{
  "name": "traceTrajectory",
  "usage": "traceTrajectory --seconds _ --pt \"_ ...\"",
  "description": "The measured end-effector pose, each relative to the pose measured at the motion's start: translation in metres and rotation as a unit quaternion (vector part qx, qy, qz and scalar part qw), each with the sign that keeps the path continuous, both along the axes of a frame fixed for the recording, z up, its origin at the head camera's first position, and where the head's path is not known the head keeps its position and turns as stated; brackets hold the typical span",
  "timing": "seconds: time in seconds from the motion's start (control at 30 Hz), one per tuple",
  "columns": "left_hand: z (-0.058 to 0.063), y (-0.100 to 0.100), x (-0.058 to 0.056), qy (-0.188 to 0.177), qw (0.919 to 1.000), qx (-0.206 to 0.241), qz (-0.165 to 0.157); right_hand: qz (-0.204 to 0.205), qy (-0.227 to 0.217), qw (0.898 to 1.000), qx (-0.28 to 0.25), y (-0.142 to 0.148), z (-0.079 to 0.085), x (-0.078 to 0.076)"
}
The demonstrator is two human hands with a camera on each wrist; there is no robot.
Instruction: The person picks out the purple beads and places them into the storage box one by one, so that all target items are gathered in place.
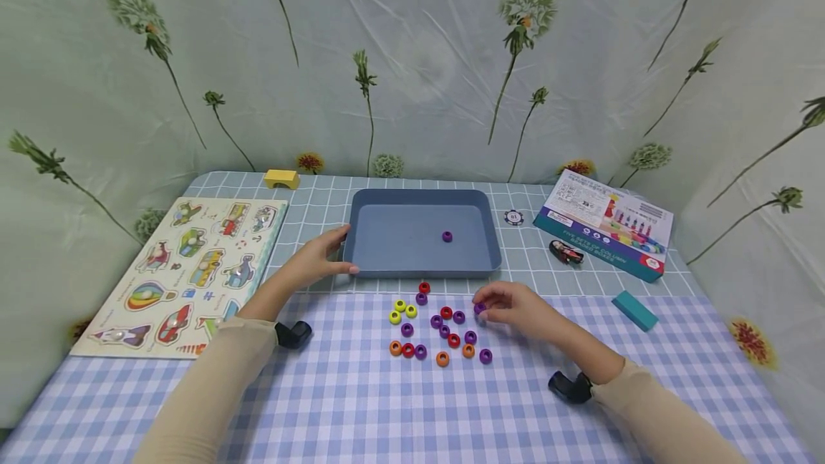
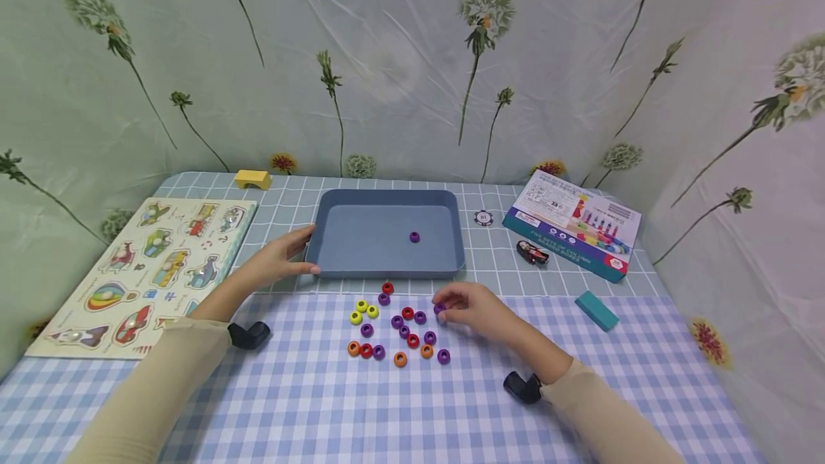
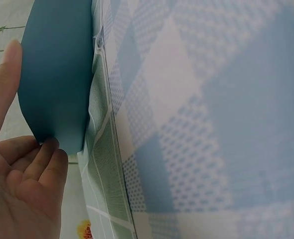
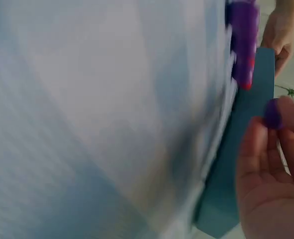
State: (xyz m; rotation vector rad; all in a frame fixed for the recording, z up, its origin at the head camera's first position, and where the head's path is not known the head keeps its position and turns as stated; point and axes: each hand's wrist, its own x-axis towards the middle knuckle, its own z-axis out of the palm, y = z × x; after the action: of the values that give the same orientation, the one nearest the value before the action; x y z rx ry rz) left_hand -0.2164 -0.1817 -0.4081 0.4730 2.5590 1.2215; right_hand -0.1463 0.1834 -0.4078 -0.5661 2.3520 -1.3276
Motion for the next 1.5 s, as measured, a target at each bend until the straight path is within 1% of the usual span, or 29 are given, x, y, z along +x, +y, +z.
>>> traceTrajectory --seconds 0.1,0.2,0.27,0.33,0.43,0.57,0.67,0.73,0.9,1.07,1.17,1.23,1.33,1.43,1.5 --pt "0.0 0.0 0.0 -0.002 1.0 -0.003 0.002 -0.012 0.017 0.999 -0.039 -0.004 0.01 -0.009" --pt "0.001 0.001 0.001 -0.003 1.0 -0.004 0.003 -0.032 0.032 0.996 -0.074 -0.01 0.02 -0.023" --pt "0.002 0.001 0.001 -0.004 1.0 -0.005 0.004 -0.048 0.038 0.994 -0.085 -0.016 0.025 -0.035" --pt "0.002 0.001 0.001 -0.004 1.0 -0.005 0.004 -0.066 0.04 0.993 -0.085 -0.022 0.027 -0.047" --pt "0.003 0.001 0.002 -0.005 0.9999 -0.009 0.005 -0.081 0.043 0.993 -0.079 -0.03 0.024 -0.065" --pt "0.003 0.002 0.002 -0.005 0.9999 -0.011 0.006 -0.092 0.054 0.993 -0.05 -0.038 0.013 -0.087" --pt "0.003 0.003 0.002 -0.007 0.9999 -0.011 0.006 -0.102 0.051 0.993 -0.017 -0.042 0.006 -0.097" --pt "0.003 0.003 0.002 -0.008 0.9999 -0.011 0.006 -0.101 0.044 0.994 -0.005 -0.043 0.002 -0.101" --pt "0.002 0.003 0.001 -0.008 0.9998 -0.014 0.009 -0.091 0.034 0.995 0.007 -0.048 -0.003 -0.105" --pt "0.002 0.001 0.001 -0.012 0.9998 -0.012 0.009 -0.088 0.036 0.995 0.033 -0.053 -0.005 -0.103" --pt "0.002 0.001 0.002 -0.013 0.9998 -0.01 0.008 -0.089 0.033 0.995 0.036 -0.054 -0.005 -0.102" --pt "0.001 0.002 0.002 -0.012 0.9998 -0.013 0.008 -0.087 0.029 0.995 0.027 -0.054 -0.003 -0.101" --pt "0.001 0.002 0.002 -0.011 0.9998 -0.014 0.008 -0.076 0.04 0.996 0.007 -0.051 0.004 -0.097" --pt "0.002 0.002 0.002 -0.012 0.9998 -0.012 0.007 -0.059 0.058 0.996 -0.028 -0.048 0.016 -0.088" --pt "0.003 0.001 0.003 -0.013 0.9999 -0.009 0.007 -0.046 0.068 0.995 -0.055 -0.046 0.023 -0.077"
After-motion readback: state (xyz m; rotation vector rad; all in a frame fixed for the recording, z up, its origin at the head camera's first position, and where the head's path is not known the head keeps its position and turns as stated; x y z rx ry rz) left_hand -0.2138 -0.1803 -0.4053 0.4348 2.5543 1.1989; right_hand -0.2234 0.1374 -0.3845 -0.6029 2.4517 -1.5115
